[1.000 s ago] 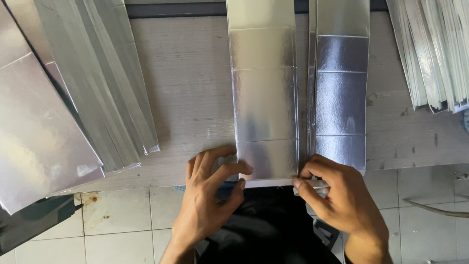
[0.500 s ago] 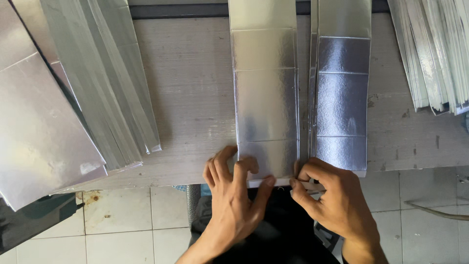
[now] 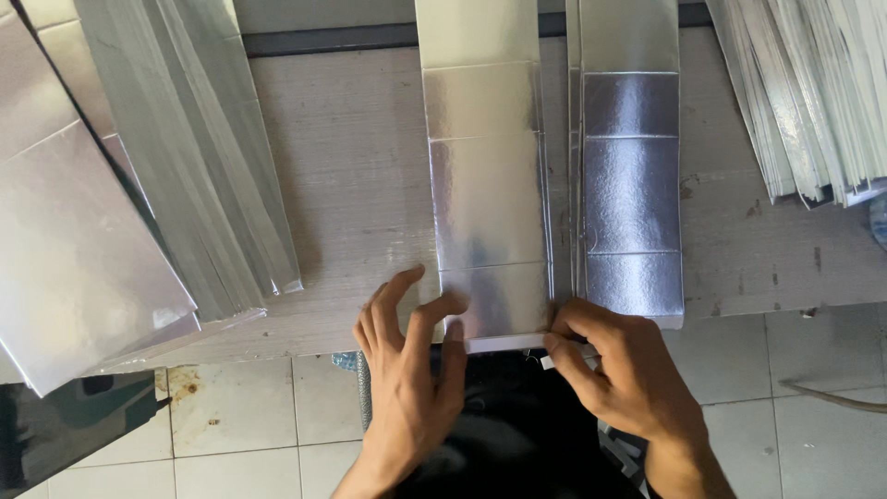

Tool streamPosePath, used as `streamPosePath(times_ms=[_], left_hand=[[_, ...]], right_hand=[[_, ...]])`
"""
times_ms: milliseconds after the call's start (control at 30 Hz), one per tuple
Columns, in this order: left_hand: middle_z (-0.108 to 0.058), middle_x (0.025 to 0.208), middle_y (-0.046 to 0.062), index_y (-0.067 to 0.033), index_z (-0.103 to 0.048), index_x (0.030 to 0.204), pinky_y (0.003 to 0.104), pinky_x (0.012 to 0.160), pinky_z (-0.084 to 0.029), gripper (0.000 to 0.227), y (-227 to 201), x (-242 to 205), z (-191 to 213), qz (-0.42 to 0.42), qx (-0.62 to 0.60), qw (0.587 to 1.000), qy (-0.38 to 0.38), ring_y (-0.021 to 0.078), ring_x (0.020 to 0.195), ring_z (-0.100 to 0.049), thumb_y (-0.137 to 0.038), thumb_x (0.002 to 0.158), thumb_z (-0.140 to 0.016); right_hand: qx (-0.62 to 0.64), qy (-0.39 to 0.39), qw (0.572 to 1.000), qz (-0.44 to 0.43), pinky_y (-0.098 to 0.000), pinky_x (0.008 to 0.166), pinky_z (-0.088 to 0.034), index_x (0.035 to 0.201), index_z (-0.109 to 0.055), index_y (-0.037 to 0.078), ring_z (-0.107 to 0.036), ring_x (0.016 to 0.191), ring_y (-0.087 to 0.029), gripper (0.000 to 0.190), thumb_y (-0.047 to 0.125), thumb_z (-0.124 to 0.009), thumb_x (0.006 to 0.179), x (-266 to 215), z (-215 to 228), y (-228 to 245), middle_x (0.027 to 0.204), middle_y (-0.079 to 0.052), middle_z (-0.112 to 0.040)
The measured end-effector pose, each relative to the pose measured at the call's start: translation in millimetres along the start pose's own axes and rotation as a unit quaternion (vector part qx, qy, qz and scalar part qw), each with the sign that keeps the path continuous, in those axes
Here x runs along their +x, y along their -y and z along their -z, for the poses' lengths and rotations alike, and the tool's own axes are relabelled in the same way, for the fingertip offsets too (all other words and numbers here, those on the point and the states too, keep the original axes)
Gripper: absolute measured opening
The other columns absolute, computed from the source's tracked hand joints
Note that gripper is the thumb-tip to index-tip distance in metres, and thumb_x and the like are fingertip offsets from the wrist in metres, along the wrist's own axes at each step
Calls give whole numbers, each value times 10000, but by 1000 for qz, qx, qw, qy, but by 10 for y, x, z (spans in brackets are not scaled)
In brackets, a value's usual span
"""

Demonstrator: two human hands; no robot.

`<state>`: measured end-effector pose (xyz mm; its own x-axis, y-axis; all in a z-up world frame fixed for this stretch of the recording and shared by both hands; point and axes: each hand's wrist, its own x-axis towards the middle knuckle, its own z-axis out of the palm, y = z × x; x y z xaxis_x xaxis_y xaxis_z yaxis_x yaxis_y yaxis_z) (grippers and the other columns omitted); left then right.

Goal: The person applies white adhesive tape to the edges of stacked translucent plastic sheets on a workbench. They repeatedly pull tape from a roll, press it along the sheet edges, and smooth it down by hand.

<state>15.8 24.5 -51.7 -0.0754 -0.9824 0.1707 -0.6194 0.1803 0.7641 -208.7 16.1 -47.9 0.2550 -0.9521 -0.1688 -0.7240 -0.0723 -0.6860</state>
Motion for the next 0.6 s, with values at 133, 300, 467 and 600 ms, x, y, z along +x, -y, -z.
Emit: streamPosePath(times_ms=[133, 300, 467, 600], left_hand=[[-464, 1529, 212, -108, -543, 1383, 598, 1207, -334, 422, -153, 29, -232, -119, 25, 992, 30, 426, 1486, -401, -39, 991, -404], [-275, 1668, 209, -22, -344, 1583, 468, 1307, -161, 585, -237, 96, -410, -164, 153, 969, 103, 343, 1575, -243, -91, 1002, -322], [-280, 1664, 217, -4, -327, 1591, 443, 1302, -168, 553, -256, 111, -418, -164, 221, 957, 96, 333, 1570, -255, -173, 1066, -296], [-283, 1662, 214, -10, -322, 1599, 448, 1298, -167, 572, -202, 131, -424, -196, 284, 934, 91, 329, 1564, -258, -235, 1074, -348]], right_hand=[[55, 33, 998, -25, -299, 528, -403, 747, -559, 141, -478, 516, -146, 209, 175, -514, 948, -1, 27, 36, 621, 8, -579], [43, 29, 998, 22, -291, 583, -455, 839, -619, 108, -580, 586, -167, 178, 131, -471, 934, -5, 28, 7, 752, -3, -651], [30, 19, 999, 36, -311, 586, -430, 793, -577, 101, -554, 579, -181, 220, 162, -450, 962, 10, 39, 89, 736, -12, -615], [-62, -97, 965, 237, -274, 513, -344, 615, -429, 141, -313, 490, -126, 309, 91, -467, 917, -589, 86, 146, 581, 18, -349]])
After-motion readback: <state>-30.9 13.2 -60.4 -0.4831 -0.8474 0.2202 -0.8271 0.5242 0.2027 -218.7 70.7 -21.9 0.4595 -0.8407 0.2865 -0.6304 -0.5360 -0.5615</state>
